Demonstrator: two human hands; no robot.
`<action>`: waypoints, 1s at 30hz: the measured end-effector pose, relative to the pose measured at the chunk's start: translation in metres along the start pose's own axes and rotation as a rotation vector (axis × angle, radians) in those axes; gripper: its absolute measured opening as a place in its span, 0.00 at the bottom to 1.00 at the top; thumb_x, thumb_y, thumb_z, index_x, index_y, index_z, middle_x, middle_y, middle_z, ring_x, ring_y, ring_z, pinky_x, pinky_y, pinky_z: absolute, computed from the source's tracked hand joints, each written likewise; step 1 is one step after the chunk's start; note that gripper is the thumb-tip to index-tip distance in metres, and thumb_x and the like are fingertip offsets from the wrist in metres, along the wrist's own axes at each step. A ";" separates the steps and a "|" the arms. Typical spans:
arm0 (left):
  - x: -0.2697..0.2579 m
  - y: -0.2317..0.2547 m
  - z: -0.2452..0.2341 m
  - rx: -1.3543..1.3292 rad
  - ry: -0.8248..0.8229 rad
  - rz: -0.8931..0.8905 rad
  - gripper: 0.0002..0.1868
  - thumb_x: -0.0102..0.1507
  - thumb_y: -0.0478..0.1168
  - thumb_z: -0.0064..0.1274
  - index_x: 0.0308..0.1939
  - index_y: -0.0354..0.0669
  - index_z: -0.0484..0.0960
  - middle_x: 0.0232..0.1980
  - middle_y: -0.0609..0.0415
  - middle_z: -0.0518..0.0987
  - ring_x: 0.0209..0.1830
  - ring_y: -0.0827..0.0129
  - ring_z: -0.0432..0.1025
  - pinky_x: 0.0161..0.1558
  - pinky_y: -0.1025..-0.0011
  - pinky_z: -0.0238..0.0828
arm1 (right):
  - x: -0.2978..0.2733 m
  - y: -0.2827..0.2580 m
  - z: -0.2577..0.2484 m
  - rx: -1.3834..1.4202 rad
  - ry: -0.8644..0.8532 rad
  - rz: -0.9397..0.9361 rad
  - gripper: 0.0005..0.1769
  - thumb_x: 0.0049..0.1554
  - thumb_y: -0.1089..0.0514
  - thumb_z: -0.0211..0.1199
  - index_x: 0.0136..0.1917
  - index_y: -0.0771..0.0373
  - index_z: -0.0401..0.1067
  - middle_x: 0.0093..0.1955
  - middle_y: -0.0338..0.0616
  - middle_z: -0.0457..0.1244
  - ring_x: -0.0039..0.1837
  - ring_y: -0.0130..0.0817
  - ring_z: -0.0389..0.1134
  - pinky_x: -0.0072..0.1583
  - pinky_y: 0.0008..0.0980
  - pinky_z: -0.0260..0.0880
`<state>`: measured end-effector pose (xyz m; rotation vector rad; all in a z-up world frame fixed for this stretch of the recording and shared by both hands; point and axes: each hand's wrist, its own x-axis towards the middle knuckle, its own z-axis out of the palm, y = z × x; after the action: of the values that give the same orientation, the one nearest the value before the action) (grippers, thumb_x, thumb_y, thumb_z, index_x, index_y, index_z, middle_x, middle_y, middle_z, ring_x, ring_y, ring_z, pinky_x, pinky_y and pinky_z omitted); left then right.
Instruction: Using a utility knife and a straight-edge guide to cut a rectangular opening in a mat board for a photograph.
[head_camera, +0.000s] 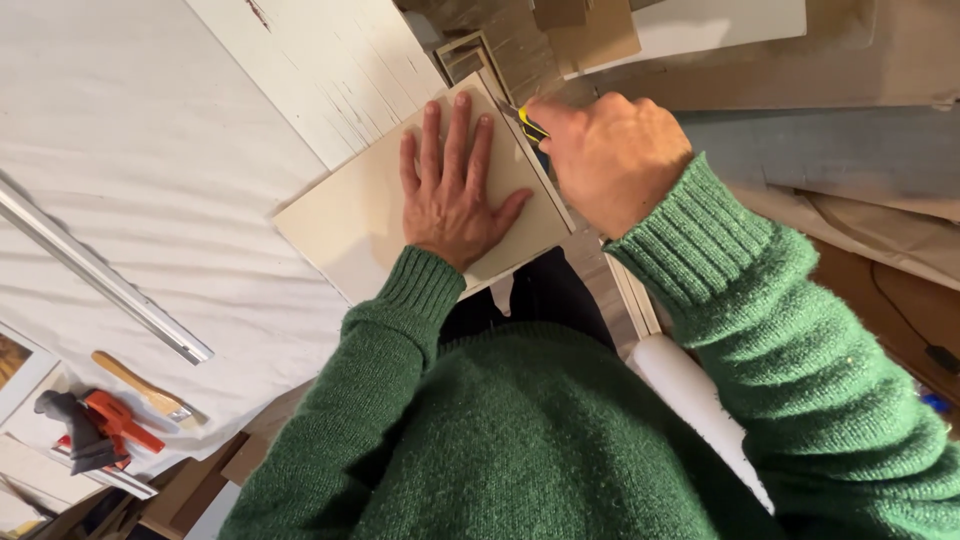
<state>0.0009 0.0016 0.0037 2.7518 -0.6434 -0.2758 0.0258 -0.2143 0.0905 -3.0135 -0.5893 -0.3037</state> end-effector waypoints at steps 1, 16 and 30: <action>0.000 0.000 0.001 0.000 0.000 0.001 0.50 0.66 0.70 0.55 0.80 0.41 0.61 0.85 0.46 0.49 0.85 0.47 0.41 0.79 0.41 0.35 | 0.001 -0.001 -0.001 0.000 0.000 0.002 0.17 0.60 0.45 0.74 0.62 0.44 0.80 0.34 0.39 0.56 0.35 0.37 0.59 0.38 0.36 0.62; 0.006 0.001 0.000 -0.008 -0.004 -0.026 0.50 0.63 0.70 0.59 0.77 0.41 0.65 0.84 0.47 0.50 0.84 0.47 0.41 0.79 0.40 0.36 | -0.015 0.002 -0.039 0.205 -0.698 0.074 0.14 0.57 0.46 0.66 0.56 0.47 0.77 0.27 0.47 0.65 0.33 0.46 0.71 0.37 0.47 0.72; 0.004 0.000 0.003 -0.018 0.036 -0.006 0.50 0.63 0.71 0.58 0.76 0.40 0.65 0.84 0.46 0.50 0.84 0.47 0.40 0.79 0.39 0.37 | -0.009 -0.008 -0.054 0.232 -1.124 0.144 0.18 0.60 0.57 0.55 0.63 0.50 0.72 0.35 0.54 0.69 0.39 0.51 0.75 0.40 0.50 0.77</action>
<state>0.0035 -0.0008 0.0005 2.7356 -0.6209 -0.2310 0.0049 -0.2155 0.1413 -2.7023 -0.3657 1.4108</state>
